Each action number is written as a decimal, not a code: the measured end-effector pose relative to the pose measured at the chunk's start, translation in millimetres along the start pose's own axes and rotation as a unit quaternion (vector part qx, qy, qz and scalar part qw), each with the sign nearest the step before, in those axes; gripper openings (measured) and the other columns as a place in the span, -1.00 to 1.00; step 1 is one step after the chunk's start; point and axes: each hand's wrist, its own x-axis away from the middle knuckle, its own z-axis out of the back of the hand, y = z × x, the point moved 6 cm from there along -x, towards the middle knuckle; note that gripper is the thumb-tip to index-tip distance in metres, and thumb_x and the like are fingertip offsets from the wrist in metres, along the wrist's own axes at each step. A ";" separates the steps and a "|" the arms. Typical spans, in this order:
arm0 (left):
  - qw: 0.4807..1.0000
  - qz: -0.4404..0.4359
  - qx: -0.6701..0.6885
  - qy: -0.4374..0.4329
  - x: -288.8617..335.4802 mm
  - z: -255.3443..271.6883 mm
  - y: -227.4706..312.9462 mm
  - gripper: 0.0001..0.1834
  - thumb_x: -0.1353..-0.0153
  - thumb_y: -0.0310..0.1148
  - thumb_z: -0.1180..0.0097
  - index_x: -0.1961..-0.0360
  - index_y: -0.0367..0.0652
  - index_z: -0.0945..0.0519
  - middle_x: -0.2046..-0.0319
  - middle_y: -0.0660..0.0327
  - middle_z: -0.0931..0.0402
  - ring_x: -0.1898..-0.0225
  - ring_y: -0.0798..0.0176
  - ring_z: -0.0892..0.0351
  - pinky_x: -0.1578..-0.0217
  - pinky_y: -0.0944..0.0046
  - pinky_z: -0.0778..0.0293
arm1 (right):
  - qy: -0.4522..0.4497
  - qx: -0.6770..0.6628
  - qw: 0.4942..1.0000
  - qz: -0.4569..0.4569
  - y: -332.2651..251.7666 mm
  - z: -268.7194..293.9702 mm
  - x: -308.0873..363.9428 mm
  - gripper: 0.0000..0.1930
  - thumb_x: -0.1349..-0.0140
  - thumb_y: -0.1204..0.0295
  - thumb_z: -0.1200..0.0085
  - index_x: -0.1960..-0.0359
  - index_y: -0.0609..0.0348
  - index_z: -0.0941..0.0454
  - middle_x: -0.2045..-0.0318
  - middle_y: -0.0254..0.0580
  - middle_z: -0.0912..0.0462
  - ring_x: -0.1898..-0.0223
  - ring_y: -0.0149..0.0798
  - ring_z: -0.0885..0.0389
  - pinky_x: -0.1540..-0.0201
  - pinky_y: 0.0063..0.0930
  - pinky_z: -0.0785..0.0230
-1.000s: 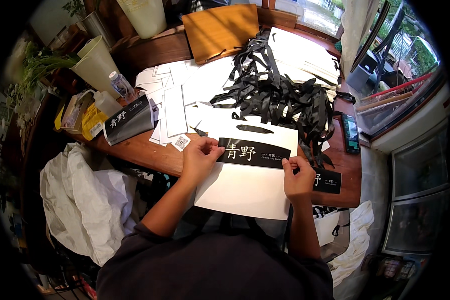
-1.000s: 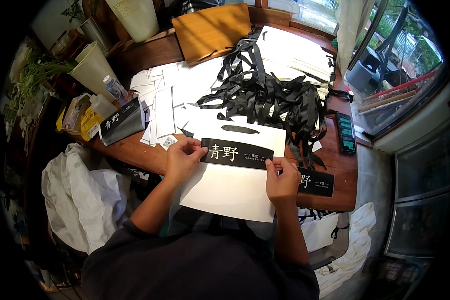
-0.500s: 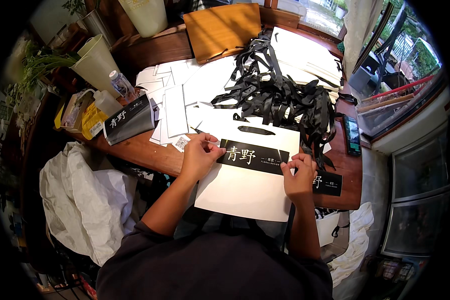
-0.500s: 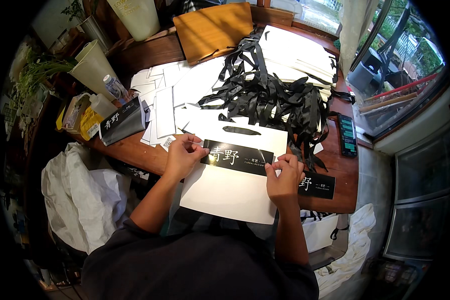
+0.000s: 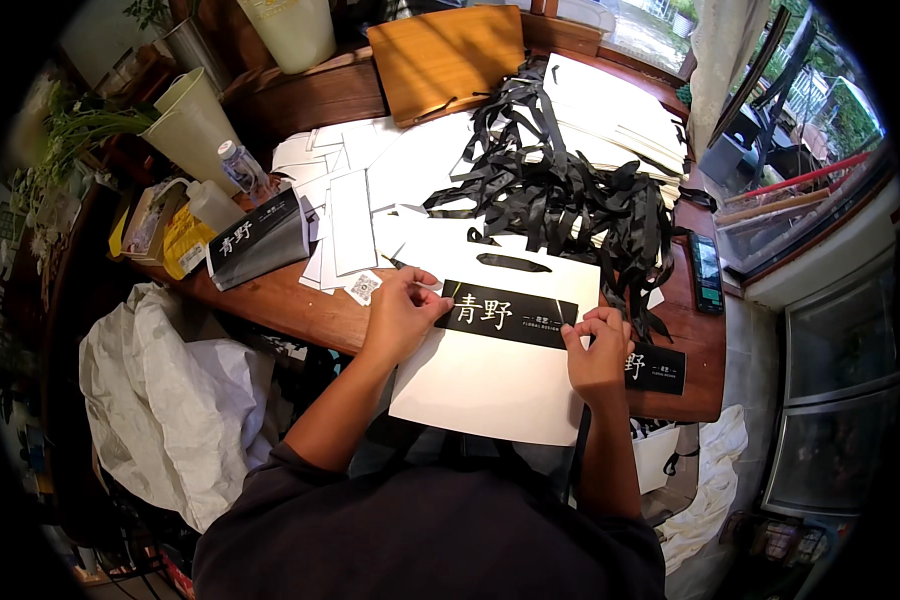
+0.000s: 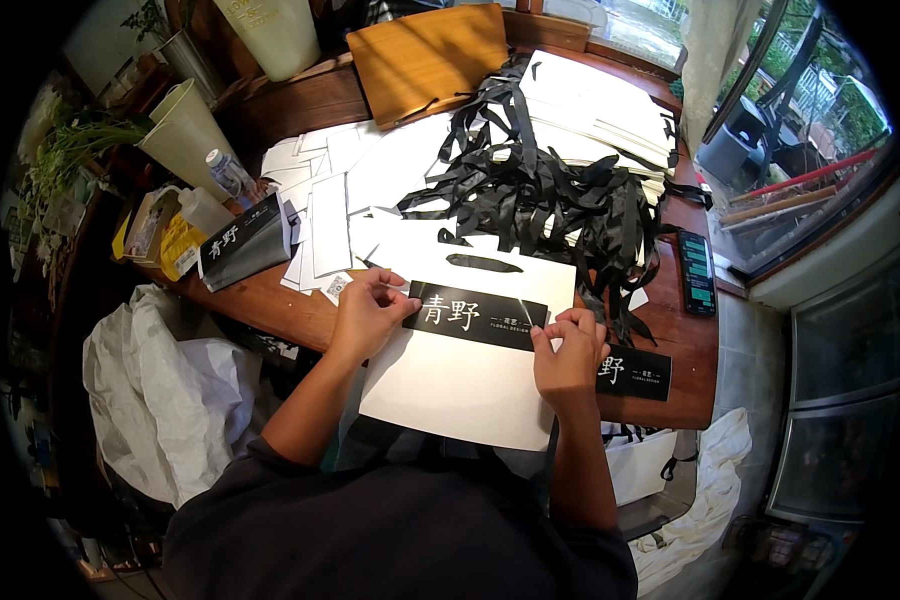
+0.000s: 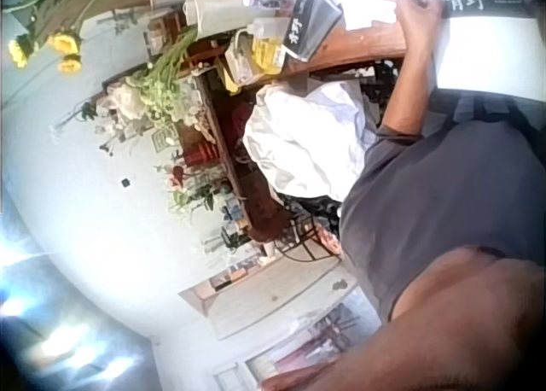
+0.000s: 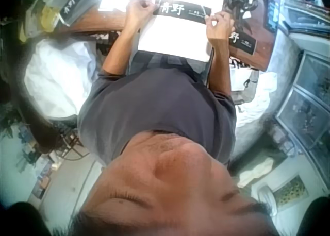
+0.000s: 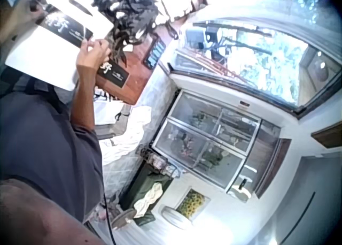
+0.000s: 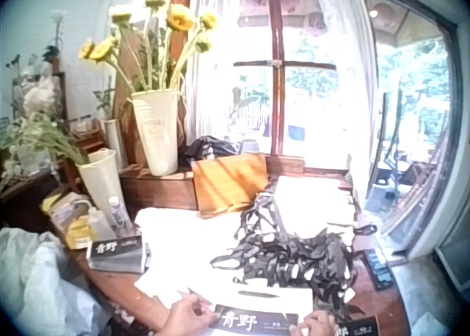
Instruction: The person attaches black ribbon handles to white shopping bags by threading the ribbon through holes in the bag, then applies a branded sticker to the center and a QR code sticker near the bottom seam of each bag.
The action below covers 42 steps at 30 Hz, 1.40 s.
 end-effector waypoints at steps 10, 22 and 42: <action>0.999 -0.008 -0.031 0.013 2.8 -0.5 7.1 -0.68 -0.15 -0.49 -0.51 0.15 -0.32 -0.63 0.49 0.27 -0.67 0.46 0.46 -0.56 0.42 0.38 -0.50 | -0.007 0.010 1.000 0.002 2.2 -2.8 -0.4 -0.84 -0.19 0.42 -0.41 0.45 0.12 -0.66 0.05 -0.26 -0.57 -0.10 -0.07 -0.43 -0.19 -0.11 -0.11; 0.993 -0.058 -0.100 0.029 7.4 -4.7 14.1 -0.69 -0.15 -0.48 -0.48 0.14 -0.32 -0.62 0.49 0.20 -0.69 0.47 0.33 -0.62 0.39 0.30 -0.54 | 0.000 0.015 1.000 0.001 1.6 -2.2 -0.5 -0.80 -0.17 0.41 -0.42 0.53 0.12 -0.64 0.06 -0.29 -0.58 -0.11 -0.09 -0.42 -0.20 -0.11 -0.09; 0.991 -0.069 -0.110 0.031 8.0 -2.4 14.1 -0.68 -0.13 -0.47 -0.48 0.16 -0.31 -0.60 0.42 0.13 -0.67 0.42 0.21 -0.67 0.34 0.21 -0.57 | -0.100 0.207 0.966 0.116 -56.5 -55.4 32.0 -0.07 -0.49 -0.17 0.06 -0.54 0.50 -0.11 -0.60 0.31 -0.03 -0.66 0.20 0.15 -0.63 0.21 0.38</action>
